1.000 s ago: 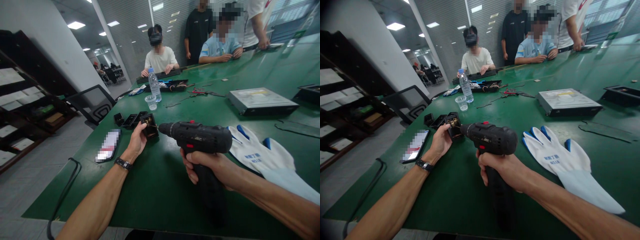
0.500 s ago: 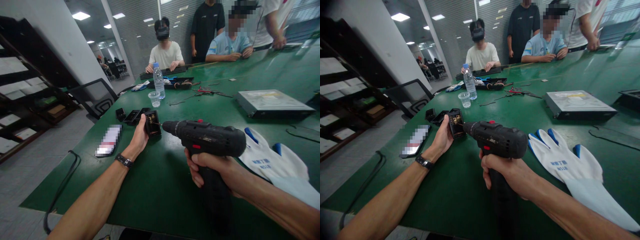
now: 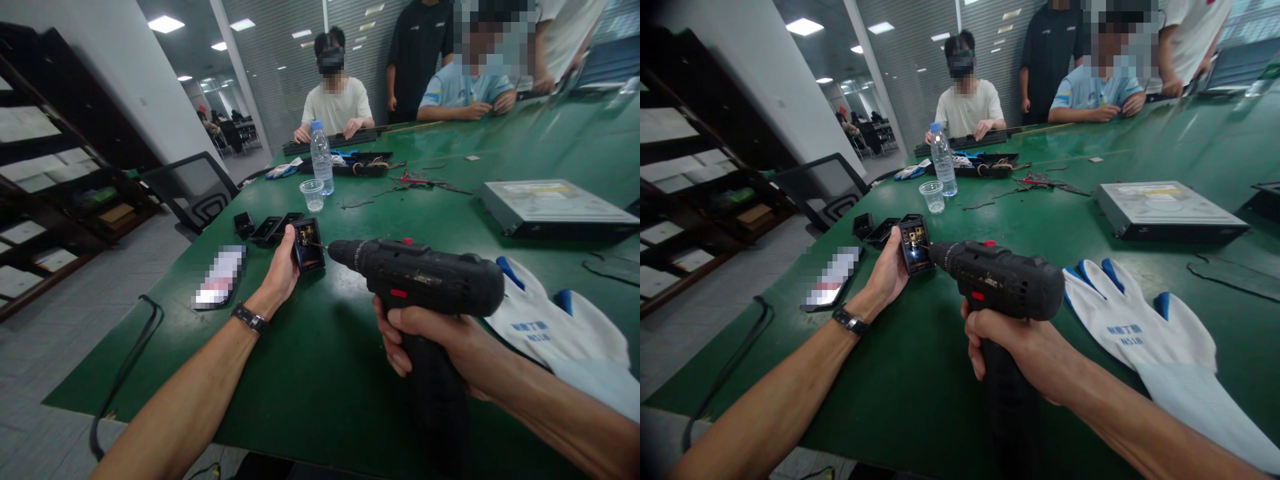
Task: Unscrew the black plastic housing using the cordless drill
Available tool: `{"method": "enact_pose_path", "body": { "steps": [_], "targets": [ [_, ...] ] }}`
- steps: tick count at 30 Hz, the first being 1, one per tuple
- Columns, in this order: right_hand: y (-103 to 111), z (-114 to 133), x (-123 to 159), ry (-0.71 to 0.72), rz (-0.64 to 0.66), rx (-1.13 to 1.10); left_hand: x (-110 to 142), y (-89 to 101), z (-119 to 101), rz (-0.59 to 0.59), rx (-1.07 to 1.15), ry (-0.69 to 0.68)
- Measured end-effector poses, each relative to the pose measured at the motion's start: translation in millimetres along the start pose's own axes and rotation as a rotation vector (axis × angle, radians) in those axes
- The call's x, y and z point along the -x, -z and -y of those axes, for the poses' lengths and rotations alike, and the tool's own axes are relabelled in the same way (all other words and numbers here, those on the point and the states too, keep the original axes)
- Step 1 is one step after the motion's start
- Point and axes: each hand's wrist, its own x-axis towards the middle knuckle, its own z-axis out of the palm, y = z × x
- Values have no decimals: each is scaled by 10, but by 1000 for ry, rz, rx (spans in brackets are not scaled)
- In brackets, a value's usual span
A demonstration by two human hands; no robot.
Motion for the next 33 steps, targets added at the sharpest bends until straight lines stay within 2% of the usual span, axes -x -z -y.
{"method": "enact_pose_path", "body": {
  "steps": [12,18,25,33],
  "targets": [
    [3,-24,-9,4,6,-18,17,-5,-6,5,25,-1],
    [11,-52,-41,-3,33,-58,-5,-32,-19,-68,29,26],
    [3,-28,-36,22,21,-53,-42,17,24,-66,37,23],
    [4,-30,-18,16,13,-48,-13,-15,11,-46,55,17]
  ]
}}
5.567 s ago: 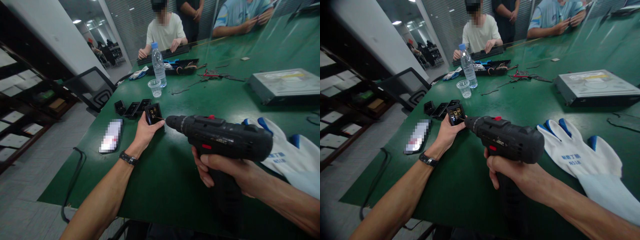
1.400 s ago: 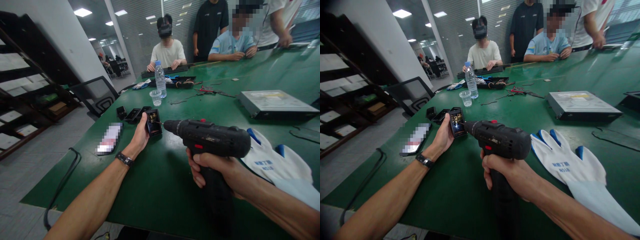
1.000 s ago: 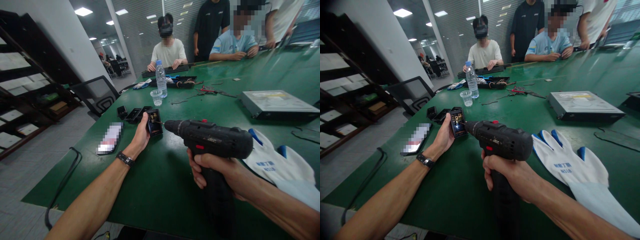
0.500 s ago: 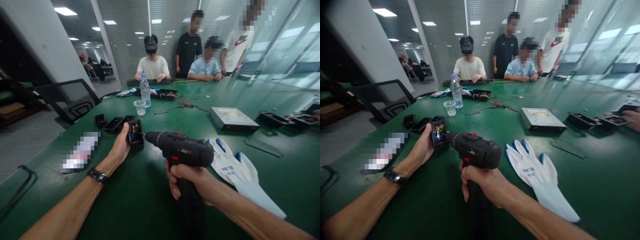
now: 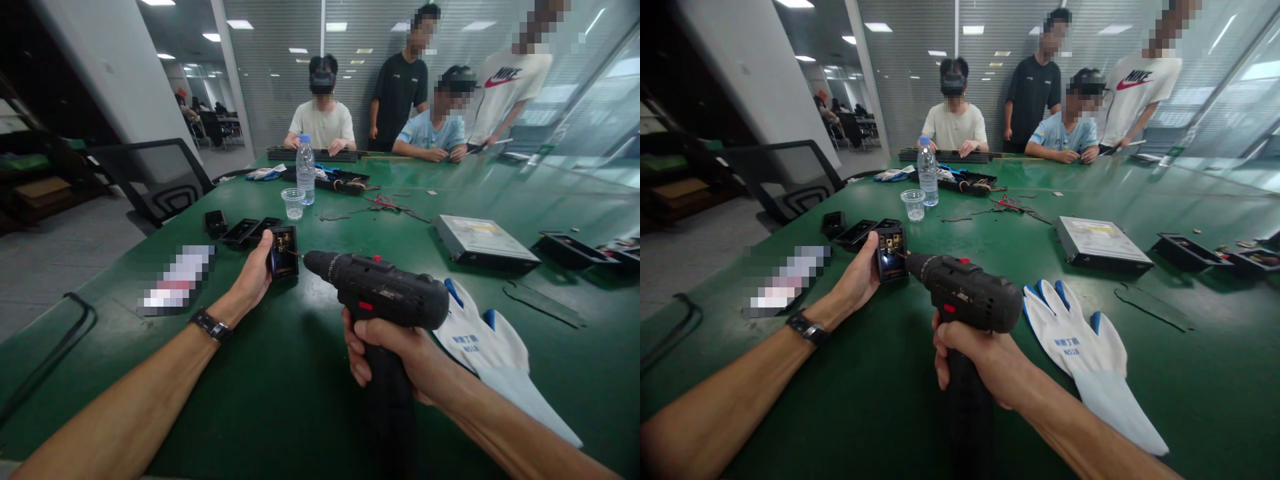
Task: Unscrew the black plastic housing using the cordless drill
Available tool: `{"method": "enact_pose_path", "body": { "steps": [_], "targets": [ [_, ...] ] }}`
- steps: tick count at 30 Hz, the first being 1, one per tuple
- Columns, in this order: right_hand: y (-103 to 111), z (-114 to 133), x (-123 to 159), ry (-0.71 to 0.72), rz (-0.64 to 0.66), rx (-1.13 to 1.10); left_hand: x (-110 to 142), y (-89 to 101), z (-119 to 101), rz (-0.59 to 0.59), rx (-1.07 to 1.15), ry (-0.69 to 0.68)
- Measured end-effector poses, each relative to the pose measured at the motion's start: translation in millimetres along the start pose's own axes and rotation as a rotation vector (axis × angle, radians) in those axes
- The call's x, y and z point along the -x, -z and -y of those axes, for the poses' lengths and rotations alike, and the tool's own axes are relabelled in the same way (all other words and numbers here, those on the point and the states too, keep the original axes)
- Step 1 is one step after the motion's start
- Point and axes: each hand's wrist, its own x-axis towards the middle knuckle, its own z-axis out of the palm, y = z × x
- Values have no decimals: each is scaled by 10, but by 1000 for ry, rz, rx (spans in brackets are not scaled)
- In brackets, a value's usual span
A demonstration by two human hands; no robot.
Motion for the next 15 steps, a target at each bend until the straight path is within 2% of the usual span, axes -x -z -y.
{"method": "enact_pose_path", "body": {
  "steps": [5,15],
  "targets": [
    [0,2,15,-9,-9,-6,-4,27,12,39,-17,0],
    [8,-15,10,4,-4,17,32,-33,-38,19,-10,4]
  ]
}}
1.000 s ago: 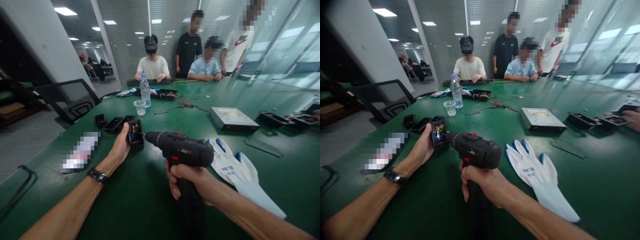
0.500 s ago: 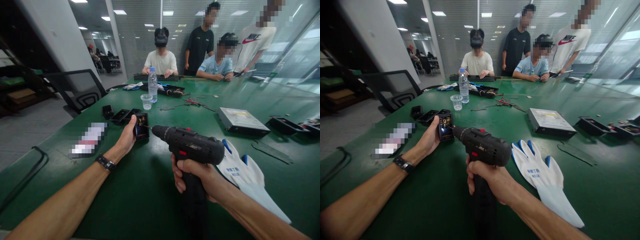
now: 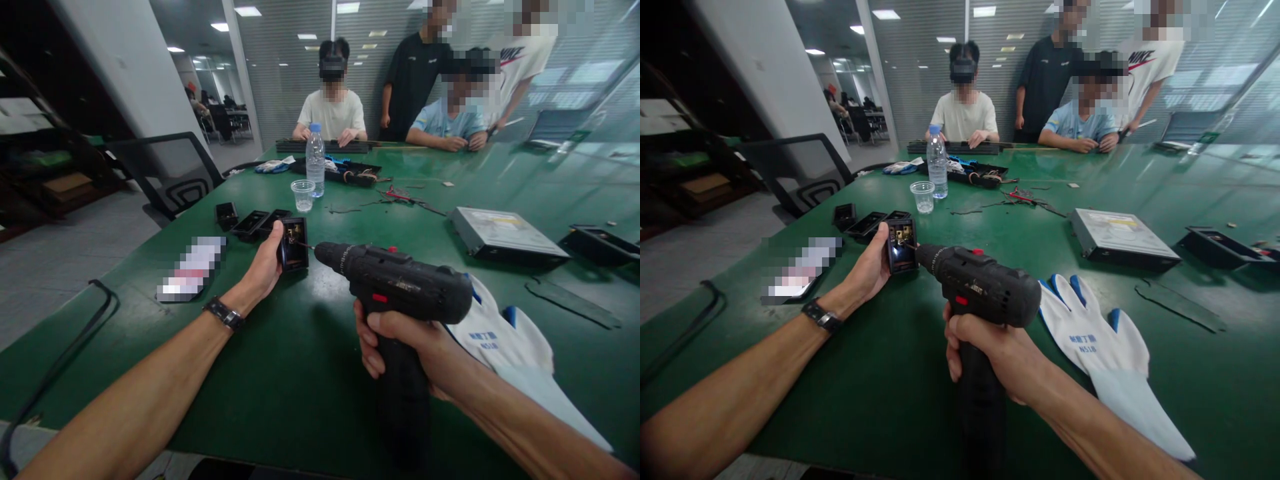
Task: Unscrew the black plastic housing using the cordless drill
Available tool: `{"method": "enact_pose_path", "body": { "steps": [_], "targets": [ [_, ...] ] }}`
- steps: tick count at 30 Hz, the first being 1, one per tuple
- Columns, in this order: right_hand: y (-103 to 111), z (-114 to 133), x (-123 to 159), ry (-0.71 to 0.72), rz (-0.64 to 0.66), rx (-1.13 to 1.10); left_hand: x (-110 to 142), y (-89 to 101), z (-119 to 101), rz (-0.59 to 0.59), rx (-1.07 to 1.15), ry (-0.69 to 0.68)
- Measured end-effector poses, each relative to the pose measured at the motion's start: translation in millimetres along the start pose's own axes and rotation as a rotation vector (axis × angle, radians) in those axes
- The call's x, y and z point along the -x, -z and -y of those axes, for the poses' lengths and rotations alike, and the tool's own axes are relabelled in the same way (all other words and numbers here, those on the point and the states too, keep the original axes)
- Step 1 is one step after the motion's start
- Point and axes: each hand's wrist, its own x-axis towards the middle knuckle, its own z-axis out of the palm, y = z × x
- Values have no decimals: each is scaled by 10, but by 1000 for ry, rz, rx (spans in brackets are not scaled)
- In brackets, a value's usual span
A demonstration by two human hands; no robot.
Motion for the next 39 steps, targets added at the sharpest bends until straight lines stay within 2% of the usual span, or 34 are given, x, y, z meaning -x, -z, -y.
{"method": "enact_pose_path", "body": {
  "steps": [10,20,29,39],
  "targets": [
    [-17,18,-10,-7,-22,0,13,-35,-34,-31,-25,13],
    [-23,31,-1,-1,-28,-12,-5,19,7,10,7,3],
    [5,0,2,-14,-9,-16,11,-30,-22,-47,25,10],
    [-14,5,-15,-3,-15,-11,-2,17,-4,-36,28,21]
  ]
}}
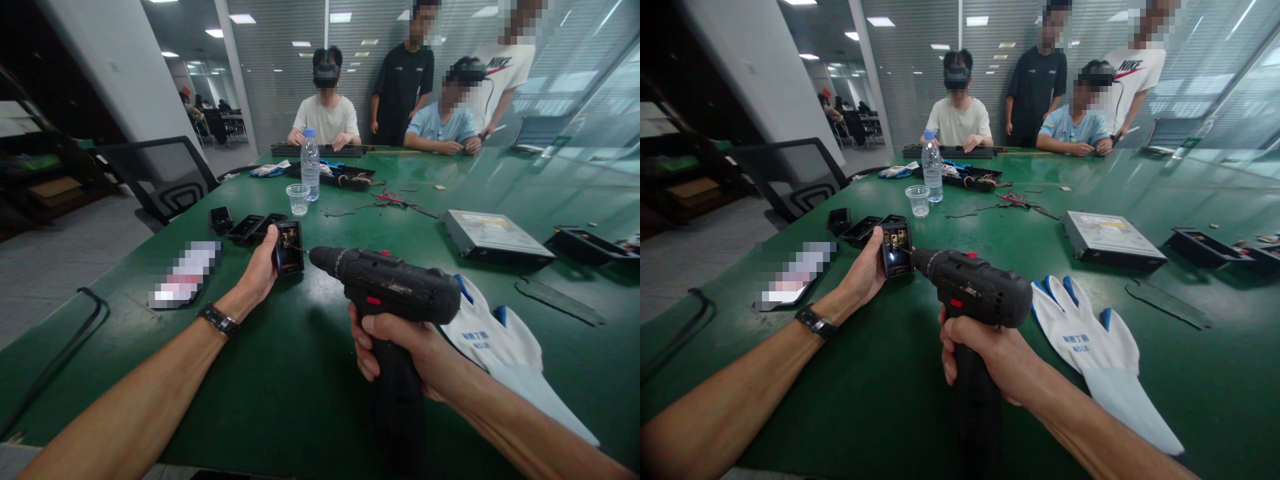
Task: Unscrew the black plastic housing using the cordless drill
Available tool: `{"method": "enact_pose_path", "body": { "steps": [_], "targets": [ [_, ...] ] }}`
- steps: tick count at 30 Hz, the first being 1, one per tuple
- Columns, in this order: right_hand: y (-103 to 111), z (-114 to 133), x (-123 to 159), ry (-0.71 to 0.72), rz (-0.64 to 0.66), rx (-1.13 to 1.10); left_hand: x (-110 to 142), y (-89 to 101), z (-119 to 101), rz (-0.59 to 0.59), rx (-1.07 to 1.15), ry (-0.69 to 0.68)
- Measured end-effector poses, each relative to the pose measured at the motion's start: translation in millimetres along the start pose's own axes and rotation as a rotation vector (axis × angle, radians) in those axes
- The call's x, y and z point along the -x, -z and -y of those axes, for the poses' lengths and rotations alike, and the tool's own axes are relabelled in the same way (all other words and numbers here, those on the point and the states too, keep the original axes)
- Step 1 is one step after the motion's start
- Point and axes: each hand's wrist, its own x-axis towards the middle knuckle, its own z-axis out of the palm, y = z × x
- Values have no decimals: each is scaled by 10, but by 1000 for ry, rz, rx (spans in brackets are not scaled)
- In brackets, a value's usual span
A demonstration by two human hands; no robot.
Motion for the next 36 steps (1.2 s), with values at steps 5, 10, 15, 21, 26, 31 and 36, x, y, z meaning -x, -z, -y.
{"method": "enact_pose_path", "body": {
  "steps": [5,10,15,21,26,31,36],
  "targets": [
    [1,2,15,5,3,-3,11,-8,-4,5,-2,-18],
    [15,-16,13,7,8,-5,9,3,-1,15,-9,-6],
    [10,-18,8,11,5,-21,2,4,2,22,-17,-9],
    [11,-10,24,-2,14,-8,28,-40,-18,7,-21,-22],
    [27,-18,16,-3,25,-18,32,-51,-23,8,-19,-17],
    [30,-30,15,5,13,-31,25,-34,-12,19,-5,-3],
    [17,-12,14,-1,14,-20,16,-24,-3,13,-6,-8]
  ]
}}
